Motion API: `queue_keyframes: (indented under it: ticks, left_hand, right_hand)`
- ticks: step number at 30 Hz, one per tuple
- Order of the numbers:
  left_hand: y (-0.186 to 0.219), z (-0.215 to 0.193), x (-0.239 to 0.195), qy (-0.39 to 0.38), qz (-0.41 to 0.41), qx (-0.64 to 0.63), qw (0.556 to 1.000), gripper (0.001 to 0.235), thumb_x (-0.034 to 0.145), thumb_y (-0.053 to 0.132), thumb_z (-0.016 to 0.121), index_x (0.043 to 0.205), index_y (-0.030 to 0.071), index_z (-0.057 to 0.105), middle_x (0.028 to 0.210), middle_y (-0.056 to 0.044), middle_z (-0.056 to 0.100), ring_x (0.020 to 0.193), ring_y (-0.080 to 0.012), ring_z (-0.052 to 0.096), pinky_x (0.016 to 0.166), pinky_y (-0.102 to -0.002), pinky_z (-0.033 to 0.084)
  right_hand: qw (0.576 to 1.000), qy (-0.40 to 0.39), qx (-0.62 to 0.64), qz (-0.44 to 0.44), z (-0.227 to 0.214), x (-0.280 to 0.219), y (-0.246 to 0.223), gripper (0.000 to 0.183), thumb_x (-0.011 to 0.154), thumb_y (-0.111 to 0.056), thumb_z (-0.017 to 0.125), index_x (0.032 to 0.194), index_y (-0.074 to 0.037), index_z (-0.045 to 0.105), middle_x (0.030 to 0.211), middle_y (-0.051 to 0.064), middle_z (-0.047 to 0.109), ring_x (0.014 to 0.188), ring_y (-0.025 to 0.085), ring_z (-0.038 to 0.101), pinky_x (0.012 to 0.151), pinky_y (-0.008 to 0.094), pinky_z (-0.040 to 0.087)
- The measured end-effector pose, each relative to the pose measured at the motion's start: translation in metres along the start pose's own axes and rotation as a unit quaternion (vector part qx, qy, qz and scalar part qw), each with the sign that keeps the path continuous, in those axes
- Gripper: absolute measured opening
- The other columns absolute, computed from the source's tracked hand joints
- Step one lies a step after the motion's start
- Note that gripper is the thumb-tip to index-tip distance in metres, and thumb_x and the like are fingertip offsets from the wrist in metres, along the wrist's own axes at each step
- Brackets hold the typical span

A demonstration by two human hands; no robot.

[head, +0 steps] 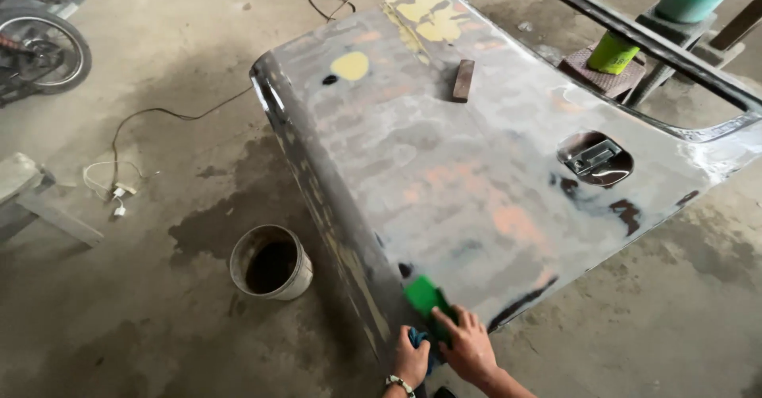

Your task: The person sands the surface of a detached car door using a green sanding block and wipes the surface with a blue cloth. Another person works on the opposite side of the door.

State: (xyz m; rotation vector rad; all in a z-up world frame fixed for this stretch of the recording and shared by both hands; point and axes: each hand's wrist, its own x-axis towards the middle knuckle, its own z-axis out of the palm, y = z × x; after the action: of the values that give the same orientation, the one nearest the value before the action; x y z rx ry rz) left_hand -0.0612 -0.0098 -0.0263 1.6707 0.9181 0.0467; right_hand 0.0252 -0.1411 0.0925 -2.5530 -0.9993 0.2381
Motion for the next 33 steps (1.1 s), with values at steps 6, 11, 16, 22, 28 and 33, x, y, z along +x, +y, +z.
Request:
queue_keyframes:
  ticks: [6, 11, 16, 22, 28, 33]
  left_hand:
    - [-0.043, -0.001, -0.011, -0.012, -0.053, -0.012, 0.998, 0.045, 0.083, 0.025, 0.071, 0.119, 0.007, 0.051, 0.103, -0.018, 0.067, 0.099, -0.0383, 0.066, 0.088, -0.047, 0.053]
    - [-0.085, 0.009, 0.003, 0.0, -0.04, -0.011, 0.999, 0.05, 0.081, 0.025, 0.072, 0.121, 0.006, 0.05, 0.108, -0.02, 0.067, 0.103, -0.0391, 0.065, 0.091, -0.046, 0.051]
    - [-0.085, -0.004, 0.013, 0.02, -0.012, -0.02, 1.0, 0.054, 0.078, 0.026, 0.074, 0.122, 0.005, 0.051, 0.111, -0.021, 0.068, 0.105, -0.0384, 0.066, 0.091, -0.045, 0.052]
    - [-0.064, -0.054, 0.039, -0.084, -0.009, 0.0, 0.996, 0.053, 0.081, 0.03, 0.073, 0.123, 0.009, 0.051, 0.11, -0.018, 0.068, 0.104, -0.0342, 0.067, 0.093, -0.043, 0.052]
    - [-0.076, -0.133, 0.084, -0.156, 0.024, -0.019, 0.987, 0.048, 0.082, 0.027, 0.075, 0.117, 0.006, 0.051, 0.108, -0.017, 0.067, 0.102, -0.033, 0.067, 0.093, -0.043, 0.053]
    - [-0.048, -0.181, 0.113, -0.174, 0.025, 0.02, 0.984, 0.049, 0.082, 0.027, 0.074, 0.12, 0.007, 0.051, 0.11, -0.017, 0.067, 0.105, -0.0348, 0.067, 0.093, -0.043, 0.053]
  right_hand:
    - [0.975, 0.109, -0.016, 0.194, -0.002, 0.026, -0.002, 0.071, 0.083, -0.033, 0.08, 0.147, -0.029, 0.05, 0.14, 0.016, 0.051, 0.125, 0.039, 0.05, 0.098, 0.05, 0.046]
    - [0.999, -0.004, -0.015, 0.03, 0.007, -0.009, -0.025, 0.081, 0.073, -0.031, 0.081, 0.148, -0.035, 0.052, 0.142, 0.013, 0.05, 0.123, 0.036, 0.05, 0.099, 0.05, 0.045]
    - [0.983, 0.055, -0.028, 0.171, 0.018, 0.018, -0.033, 0.073, 0.077, -0.03, 0.078, 0.145, -0.035, 0.052, 0.142, 0.011, 0.051, 0.124, 0.035, 0.051, 0.101, 0.049, 0.046]
    - [0.997, 0.056, -0.039, 0.033, 0.05, 0.037, -0.069, 0.08, 0.072, -0.039, 0.08, 0.147, -0.035, 0.052, 0.138, 0.015, 0.05, 0.125, 0.038, 0.049, 0.098, 0.051, 0.045]
    - [0.92, 0.137, -0.111, 0.349, 0.078, 0.089, -0.126, 0.074, 0.082, -0.035, 0.076, 0.15, -0.033, 0.047, 0.148, 0.016, 0.046, 0.13, 0.039, 0.046, 0.104, 0.051, 0.043]
    - [0.975, 0.051, -0.108, 0.189, 0.08, 0.085, -0.167, 0.078, 0.076, -0.033, 0.074, 0.148, -0.042, 0.046, 0.148, 0.007, 0.043, 0.134, 0.031, 0.044, 0.108, 0.048, 0.041]
